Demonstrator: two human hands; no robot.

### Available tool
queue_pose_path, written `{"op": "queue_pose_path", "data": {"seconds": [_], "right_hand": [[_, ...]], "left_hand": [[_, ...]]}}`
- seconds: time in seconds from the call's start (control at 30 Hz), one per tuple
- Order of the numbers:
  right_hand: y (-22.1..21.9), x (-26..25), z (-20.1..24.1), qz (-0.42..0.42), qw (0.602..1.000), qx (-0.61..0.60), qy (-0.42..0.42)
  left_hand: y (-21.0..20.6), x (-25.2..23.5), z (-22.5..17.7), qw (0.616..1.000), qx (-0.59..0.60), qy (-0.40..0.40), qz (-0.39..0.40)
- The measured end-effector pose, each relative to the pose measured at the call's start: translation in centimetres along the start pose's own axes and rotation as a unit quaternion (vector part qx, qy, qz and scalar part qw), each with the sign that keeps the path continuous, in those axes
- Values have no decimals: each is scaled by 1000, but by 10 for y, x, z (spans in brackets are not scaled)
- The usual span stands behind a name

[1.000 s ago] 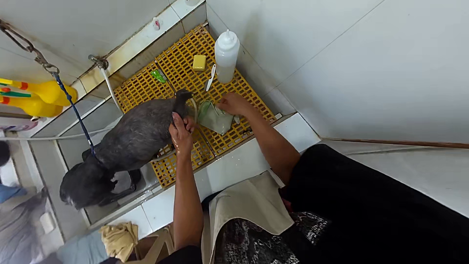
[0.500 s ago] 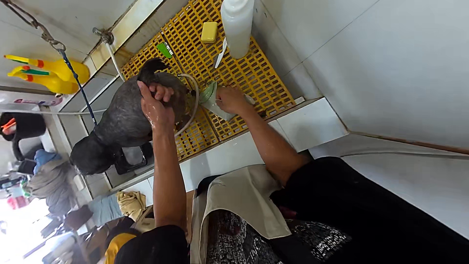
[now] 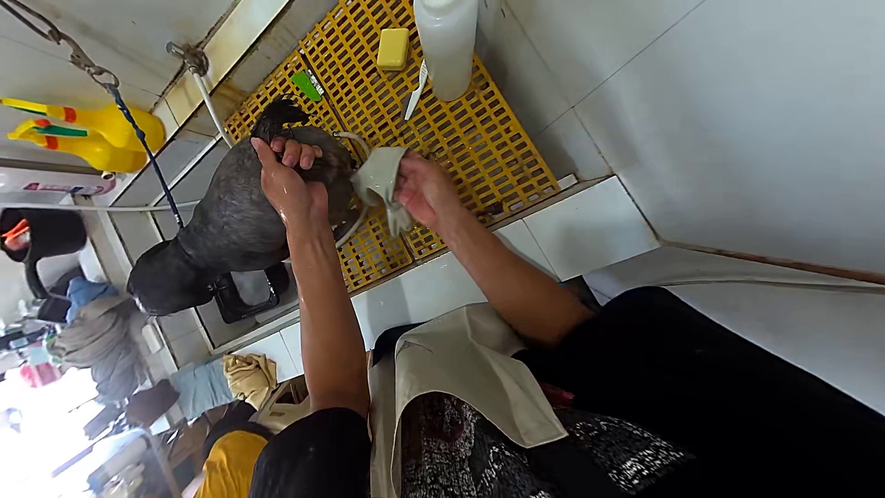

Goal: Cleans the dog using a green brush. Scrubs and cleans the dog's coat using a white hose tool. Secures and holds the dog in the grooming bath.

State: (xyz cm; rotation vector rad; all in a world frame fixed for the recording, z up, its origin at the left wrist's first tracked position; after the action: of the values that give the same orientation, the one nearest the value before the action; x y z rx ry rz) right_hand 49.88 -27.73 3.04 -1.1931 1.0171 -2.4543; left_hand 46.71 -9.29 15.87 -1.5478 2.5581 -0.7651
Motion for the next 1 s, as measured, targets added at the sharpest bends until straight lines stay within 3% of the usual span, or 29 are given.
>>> {"op": "queue_pose_path", "data": {"seconds": [0.13,0.23,0.37,0.47,0.6,1.0], "right_hand": [[-54,13,-3,135,984,91,78],[-59,12,-1,156,951,201,177],[-66,19,0,76,803,465,366],[-71,26,2,34,728,535,428],[-76,28,4,45,686,526,500],[-97,25,1,177,623,542,535]], "left_hand": [[-4,5,-5,1000,24,5,-14],[-4,8,-3,1000,26,8,-14],[2,10,7,999,14,24,-38],[2,15,7,999,2,30,-44],[4,24,6,998,-2,52,-31],[1,47,0,990,-76,83,81]]}}
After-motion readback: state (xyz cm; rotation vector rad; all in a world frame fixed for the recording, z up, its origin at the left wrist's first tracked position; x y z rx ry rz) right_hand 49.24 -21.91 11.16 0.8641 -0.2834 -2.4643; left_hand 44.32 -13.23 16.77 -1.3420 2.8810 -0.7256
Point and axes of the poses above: each hand's wrist, its own x-axis away from the middle knuckle, its own y-axis out of the back of the hand, z = x × y, the point moved 10 cm from there along -x, towards the middle knuckle, and after that the axes turned 8 degrees about -z, right-handed, at the moved point
